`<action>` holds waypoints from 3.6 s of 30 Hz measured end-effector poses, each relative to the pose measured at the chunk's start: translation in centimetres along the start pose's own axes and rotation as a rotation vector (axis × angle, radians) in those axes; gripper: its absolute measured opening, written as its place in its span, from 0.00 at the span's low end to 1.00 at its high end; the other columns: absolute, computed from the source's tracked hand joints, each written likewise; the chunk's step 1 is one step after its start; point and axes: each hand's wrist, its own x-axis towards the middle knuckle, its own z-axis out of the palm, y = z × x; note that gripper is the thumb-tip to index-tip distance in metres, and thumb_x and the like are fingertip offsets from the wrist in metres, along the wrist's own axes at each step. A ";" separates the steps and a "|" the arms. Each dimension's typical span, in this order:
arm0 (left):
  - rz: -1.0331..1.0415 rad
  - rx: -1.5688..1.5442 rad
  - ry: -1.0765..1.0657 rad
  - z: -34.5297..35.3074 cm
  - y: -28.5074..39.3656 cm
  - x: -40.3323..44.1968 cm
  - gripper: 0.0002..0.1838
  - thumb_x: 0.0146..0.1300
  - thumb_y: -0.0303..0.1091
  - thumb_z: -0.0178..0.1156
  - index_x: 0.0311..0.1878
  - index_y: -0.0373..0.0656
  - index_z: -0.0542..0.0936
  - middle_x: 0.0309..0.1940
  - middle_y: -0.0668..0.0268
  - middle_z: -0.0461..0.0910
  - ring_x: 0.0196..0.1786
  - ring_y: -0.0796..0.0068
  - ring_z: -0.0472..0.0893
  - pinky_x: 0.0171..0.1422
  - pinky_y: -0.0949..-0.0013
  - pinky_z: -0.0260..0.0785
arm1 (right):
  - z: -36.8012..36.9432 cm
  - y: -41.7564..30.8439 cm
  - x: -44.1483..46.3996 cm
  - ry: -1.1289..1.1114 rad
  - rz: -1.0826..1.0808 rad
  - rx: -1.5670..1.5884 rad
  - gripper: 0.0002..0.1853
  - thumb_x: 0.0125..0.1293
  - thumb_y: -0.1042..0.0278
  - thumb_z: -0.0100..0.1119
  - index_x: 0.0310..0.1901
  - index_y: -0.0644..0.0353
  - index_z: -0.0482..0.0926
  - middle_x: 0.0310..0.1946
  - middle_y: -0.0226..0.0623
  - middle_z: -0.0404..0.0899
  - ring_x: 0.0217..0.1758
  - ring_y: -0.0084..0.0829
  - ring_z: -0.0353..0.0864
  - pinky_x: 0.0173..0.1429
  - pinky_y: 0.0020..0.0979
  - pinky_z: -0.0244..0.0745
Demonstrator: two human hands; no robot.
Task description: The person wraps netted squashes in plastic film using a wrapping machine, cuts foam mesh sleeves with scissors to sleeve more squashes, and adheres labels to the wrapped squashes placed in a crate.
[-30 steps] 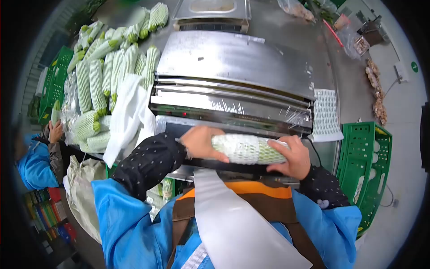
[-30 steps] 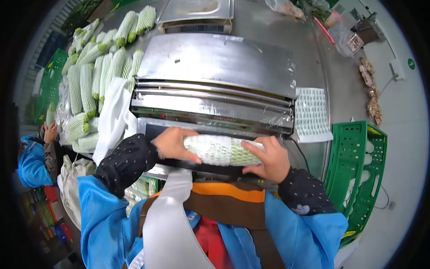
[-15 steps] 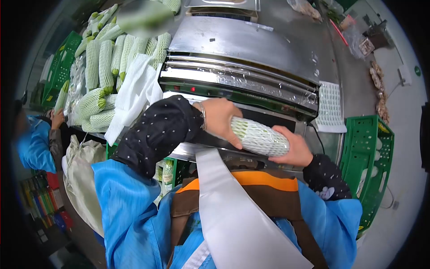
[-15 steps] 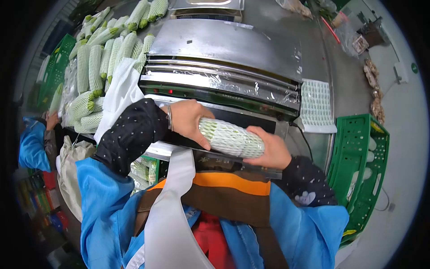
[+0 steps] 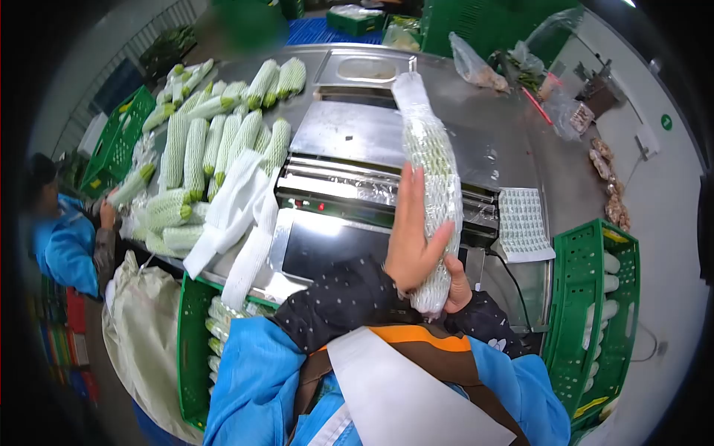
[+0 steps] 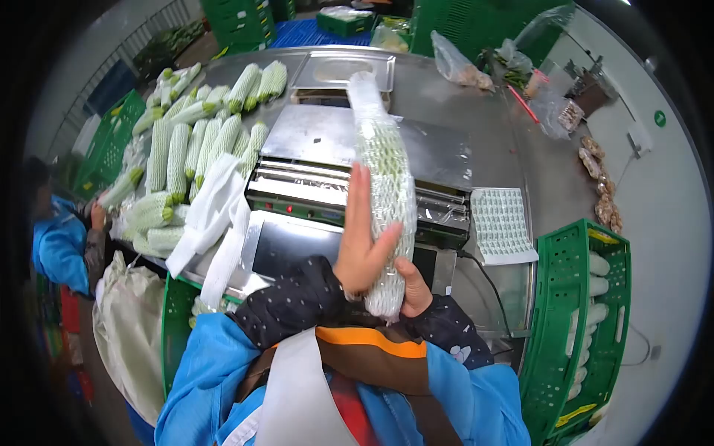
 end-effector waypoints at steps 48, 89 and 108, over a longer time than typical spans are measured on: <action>-0.599 1.110 0.445 -33.1 -18.5 -14.4 0.22 0.46 0.30 0.63 0.49 0.41 0.79 0.44 0.51 0.80 0.50 0.50 0.77 0.59 0.56 0.67 | -32.9 -36.9 -29.4 1.534 -1.189 -1.761 0.19 0.71 0.61 0.55 0.59 0.61 0.71 0.49 0.42 0.77 0.44 0.31 0.77 0.46 0.30 0.75; -0.750 0.115 -0.696 -24.4 -5.6 -3.1 0.30 0.43 0.40 0.70 0.52 0.36 0.78 0.38 0.54 0.83 0.42 0.62 0.82 0.50 0.66 0.72 | 18.5 0.4 12.5 -0.957 -0.770 -2.085 0.31 0.45 0.76 0.61 0.57 0.63 0.70 0.41 0.44 0.74 0.46 0.45 0.75 0.54 0.41 0.68; -1.088 0.303 -0.190 -34.9 -15.3 -17.4 0.32 0.38 0.31 0.74 0.52 0.36 0.77 0.40 0.56 0.83 0.45 0.64 0.81 0.54 0.65 0.71 | 15.1 4.4 12.2 -0.867 -0.515 -1.940 0.28 0.49 0.77 0.68 0.55 0.58 0.72 0.58 0.48 0.68 0.60 0.49 0.70 0.63 0.41 0.67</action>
